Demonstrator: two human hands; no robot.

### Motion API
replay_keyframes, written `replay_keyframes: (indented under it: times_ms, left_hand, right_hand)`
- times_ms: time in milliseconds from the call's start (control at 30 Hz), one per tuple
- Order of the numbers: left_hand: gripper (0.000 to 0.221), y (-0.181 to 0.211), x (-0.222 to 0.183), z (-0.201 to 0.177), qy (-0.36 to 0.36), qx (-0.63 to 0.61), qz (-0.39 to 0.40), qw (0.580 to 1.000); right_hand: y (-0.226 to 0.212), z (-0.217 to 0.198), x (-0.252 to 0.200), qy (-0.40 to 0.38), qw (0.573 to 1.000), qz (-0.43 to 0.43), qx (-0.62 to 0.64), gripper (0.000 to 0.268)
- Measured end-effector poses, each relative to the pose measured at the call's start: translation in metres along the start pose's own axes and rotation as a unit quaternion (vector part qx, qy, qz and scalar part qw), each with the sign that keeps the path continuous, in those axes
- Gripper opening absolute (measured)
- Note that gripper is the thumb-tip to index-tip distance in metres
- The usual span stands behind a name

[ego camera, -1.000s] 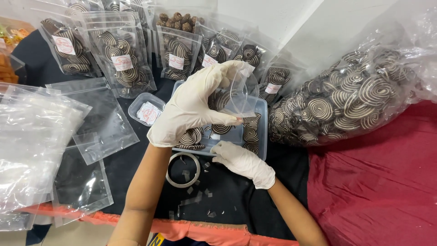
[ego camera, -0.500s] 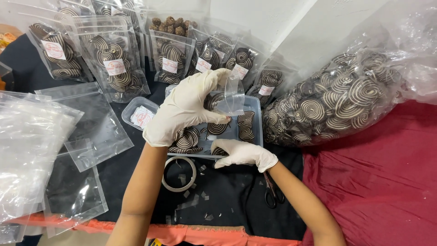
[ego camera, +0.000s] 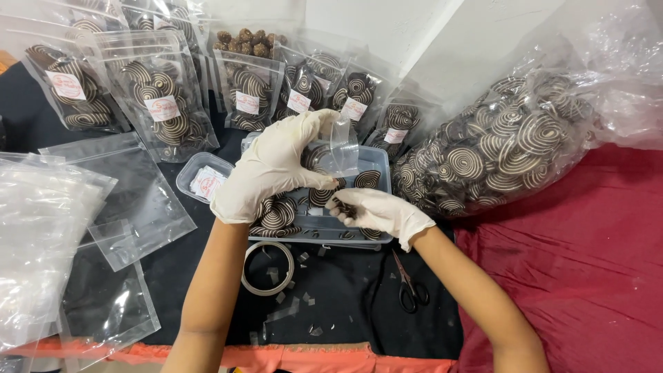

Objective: The person packs spiral incense coils into small clear plastic bags, seals them with tape, and applies labels. They use scissors to cut tape and place finished bags on the table.

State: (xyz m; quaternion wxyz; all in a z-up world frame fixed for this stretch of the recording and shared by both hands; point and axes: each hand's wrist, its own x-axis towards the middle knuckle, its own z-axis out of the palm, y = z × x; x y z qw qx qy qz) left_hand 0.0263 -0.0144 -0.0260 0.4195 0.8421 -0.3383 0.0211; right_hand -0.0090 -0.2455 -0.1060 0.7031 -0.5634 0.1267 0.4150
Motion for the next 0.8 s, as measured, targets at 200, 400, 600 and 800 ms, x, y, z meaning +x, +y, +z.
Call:
replay_keyframes:
  times_ms: [200,400,600,800]
  left_hand:
    - [0.092,-0.010,0.005,0.010,-0.019,0.036,0.005,0.999]
    - [0.093,0.005,0.004,0.009,-0.041,0.049,-0.035,0.997]
    - [0.090,0.025,0.003,0.009,-0.037,0.002,-0.072,0.997]
    - [0.088,0.027,0.003,0.008,-0.057,-0.026,-0.133,0.989]
  right_hand:
    - [-0.057,-0.003,-0.037,0.112,0.992,-0.063,-0.017,0.025]
    - [-0.110,0.017,-0.069,0.118,0.980,-0.110,-0.118,0.030]
    - [-0.121,0.017,-0.049,0.071,0.968,-0.122,-0.207,0.030]
    - [-0.141,0.039,-0.045,0.106,0.963,-0.082,-0.234,0.026]
